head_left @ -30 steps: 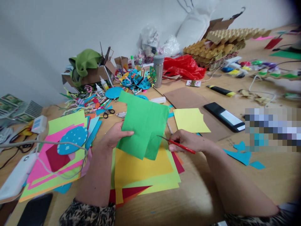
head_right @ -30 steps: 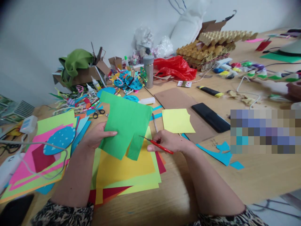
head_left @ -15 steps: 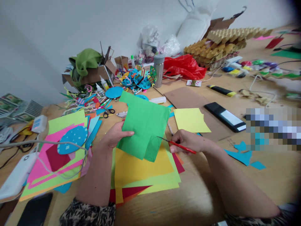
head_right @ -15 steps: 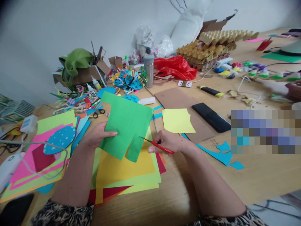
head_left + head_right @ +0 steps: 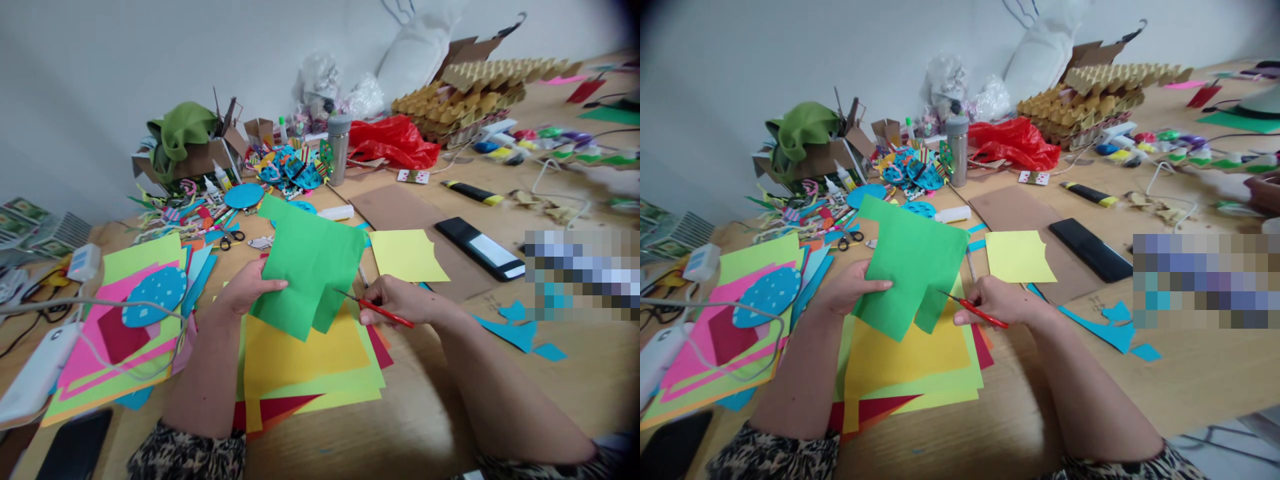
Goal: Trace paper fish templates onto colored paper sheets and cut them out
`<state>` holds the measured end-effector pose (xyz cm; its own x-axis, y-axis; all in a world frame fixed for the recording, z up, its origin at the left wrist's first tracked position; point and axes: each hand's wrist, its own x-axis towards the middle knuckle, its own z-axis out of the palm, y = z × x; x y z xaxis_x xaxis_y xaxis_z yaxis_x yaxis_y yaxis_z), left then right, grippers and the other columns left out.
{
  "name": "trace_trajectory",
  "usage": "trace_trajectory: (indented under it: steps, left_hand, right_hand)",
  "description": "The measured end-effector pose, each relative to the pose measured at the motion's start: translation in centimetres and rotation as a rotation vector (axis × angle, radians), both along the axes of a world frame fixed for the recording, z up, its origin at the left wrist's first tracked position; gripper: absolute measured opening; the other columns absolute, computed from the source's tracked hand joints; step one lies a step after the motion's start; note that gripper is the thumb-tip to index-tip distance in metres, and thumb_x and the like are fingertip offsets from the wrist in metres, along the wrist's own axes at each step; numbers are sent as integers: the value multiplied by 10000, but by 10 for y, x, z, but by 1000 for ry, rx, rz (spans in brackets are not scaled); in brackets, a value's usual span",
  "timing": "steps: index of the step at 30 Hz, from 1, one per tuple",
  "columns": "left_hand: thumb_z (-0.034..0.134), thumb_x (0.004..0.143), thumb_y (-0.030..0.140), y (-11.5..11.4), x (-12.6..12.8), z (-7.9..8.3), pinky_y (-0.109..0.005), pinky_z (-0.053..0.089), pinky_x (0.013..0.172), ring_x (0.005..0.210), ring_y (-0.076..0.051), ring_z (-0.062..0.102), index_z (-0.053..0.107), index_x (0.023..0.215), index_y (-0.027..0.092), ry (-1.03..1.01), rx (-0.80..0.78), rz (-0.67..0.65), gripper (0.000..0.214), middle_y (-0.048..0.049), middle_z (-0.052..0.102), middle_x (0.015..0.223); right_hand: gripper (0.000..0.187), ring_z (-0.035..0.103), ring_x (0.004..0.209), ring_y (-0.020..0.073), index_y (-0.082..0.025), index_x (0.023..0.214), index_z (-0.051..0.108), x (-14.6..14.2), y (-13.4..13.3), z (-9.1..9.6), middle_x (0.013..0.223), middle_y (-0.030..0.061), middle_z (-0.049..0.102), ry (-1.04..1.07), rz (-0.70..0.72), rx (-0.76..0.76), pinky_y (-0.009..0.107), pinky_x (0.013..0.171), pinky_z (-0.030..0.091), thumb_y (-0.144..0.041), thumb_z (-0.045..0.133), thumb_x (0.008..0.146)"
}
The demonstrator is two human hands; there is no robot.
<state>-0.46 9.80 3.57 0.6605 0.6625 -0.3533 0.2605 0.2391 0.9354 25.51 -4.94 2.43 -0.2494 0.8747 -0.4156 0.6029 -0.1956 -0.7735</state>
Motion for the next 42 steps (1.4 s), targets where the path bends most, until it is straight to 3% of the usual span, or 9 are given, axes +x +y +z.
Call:
trace_trajectory:
  steps: [20, 28, 42]
  left_hand:
    - [858, 528, 306, 0, 0, -3, -387, 548, 792, 961, -304, 680, 666, 1021, 172, 16, 6, 3, 546, -75, 741, 983]
    - [852, 546, 275, -2, 4, -4, -402, 533, 836, 990, -293, 670, 634, 1126, 161, -5, -10, -16, 630, -99, 717, 1073]
    - [860, 531, 283, -4, 4, -3, -435, 521, 860, 1039, -322, 650, 629, 1142, 159, -5, -34, -11, 666, -114, 707, 1102]
  right_hand:
    - [593, 393, 364, 75, -159, 530, 526, -2, 0, -1, 385, -27, 454, -17, 11, 9, 209, 385, 238, -729, 618, 665]
    - [628, 402, 364, 70, -157, 511, 511, -4, 1, -5, 416, -5, 493, -30, 34, 21, 203, 374, 228, -757, 573, 684]
    - [631, 385, 367, 72, -165, 501, 494, -7, 2, -2, 405, -16, 470, -27, 13, 23, 218, 383, 219, -770, 594, 650]
